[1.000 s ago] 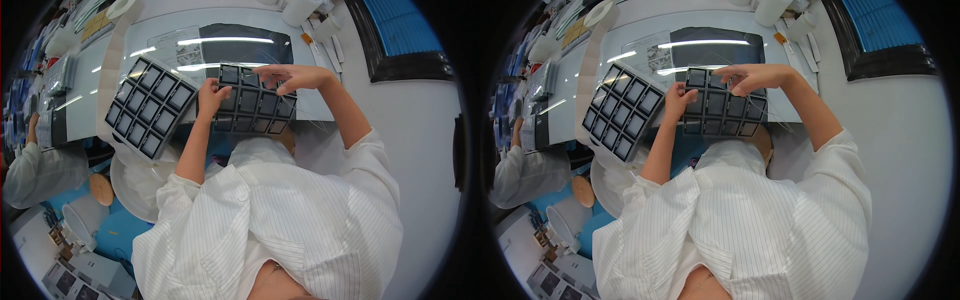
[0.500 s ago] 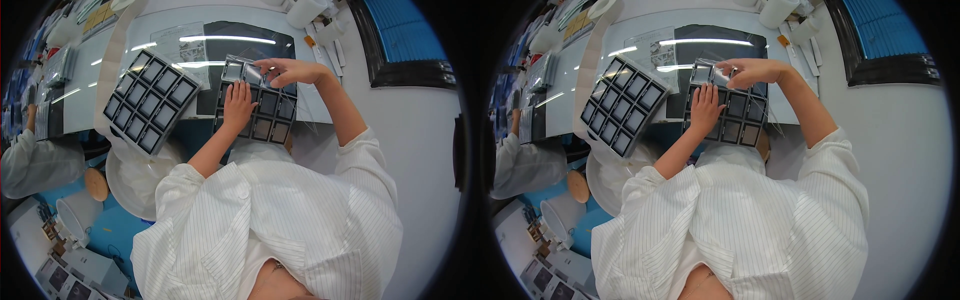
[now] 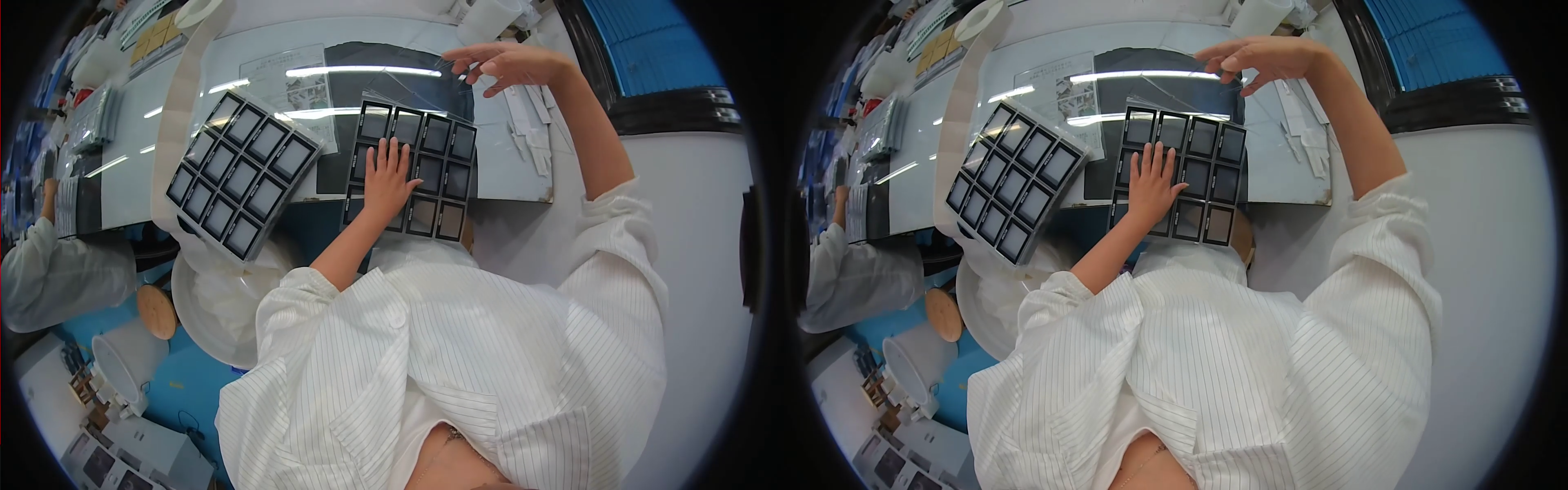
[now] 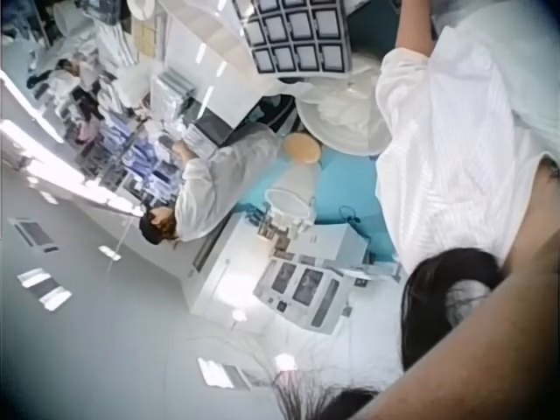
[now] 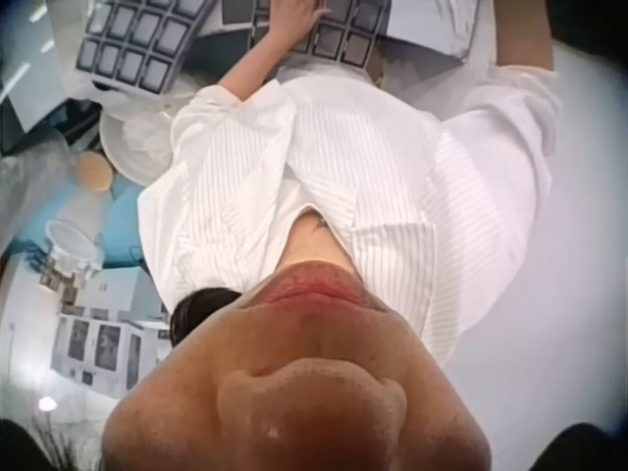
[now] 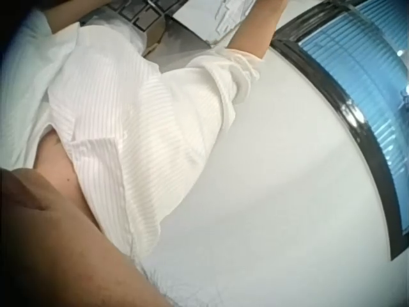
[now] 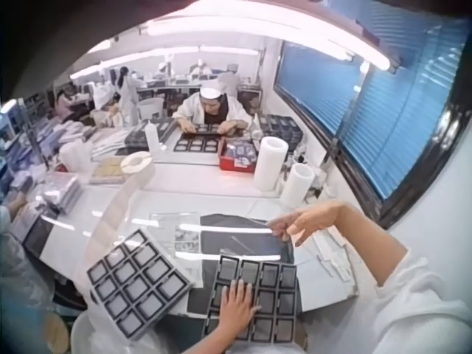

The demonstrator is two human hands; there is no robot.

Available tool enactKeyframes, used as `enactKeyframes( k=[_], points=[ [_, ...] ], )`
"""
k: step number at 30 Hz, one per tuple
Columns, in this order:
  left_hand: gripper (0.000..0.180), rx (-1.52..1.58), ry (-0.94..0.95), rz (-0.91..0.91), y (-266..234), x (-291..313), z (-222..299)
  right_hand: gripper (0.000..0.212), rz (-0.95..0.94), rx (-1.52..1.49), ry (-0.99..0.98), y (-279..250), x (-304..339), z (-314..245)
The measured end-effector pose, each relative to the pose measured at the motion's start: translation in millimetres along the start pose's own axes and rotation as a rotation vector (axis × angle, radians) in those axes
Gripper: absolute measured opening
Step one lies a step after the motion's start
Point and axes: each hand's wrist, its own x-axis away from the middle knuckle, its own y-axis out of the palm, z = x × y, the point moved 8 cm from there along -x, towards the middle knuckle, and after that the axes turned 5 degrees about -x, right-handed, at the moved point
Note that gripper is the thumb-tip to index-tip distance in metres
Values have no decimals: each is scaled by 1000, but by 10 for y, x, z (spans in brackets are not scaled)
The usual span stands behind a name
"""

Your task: Assembling small square components into a grid tray at a factory workstation.

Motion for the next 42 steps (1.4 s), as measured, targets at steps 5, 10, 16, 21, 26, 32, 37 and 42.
enactKeyframes(
  k=[5, 10, 16, 21, 26, 32, 37, 42],
  points=[
    [84, 157, 59, 9, -13, -176, 72, 86, -155, 33, 67, 75, -335, -149],
    [74, 108, 178, -82, 197, -427, 55, 82, -228, -27, 168, 147, -565, -103],
    [69, 112, 196, -88, 137, -532, 108, 86, -132, -425, -103, -1380, 553, -185],
    [70, 82, 206, -112, 180, -453, 85, 99, 141, -330, -164, -1609, 1395, -836],
    [86, 31, 196, -67, 167, -399, 59, 124, 52, -204, -231, -798, 1228, -1428],
    [122, 1945, -327, 112, -1023, 80, -478, 118, -633, -691, -473, 304, 492, -1524],
    [82, 1815, -462, 536, -2040, 1381, -1009, 110, -1044, -815, -782, 1310, -1, -1906],
    [34, 1833, -953, 1007, -2145, 3476, -1213, 112, -1147, -845, -565, 3260, -631, -2373]
  ],
)
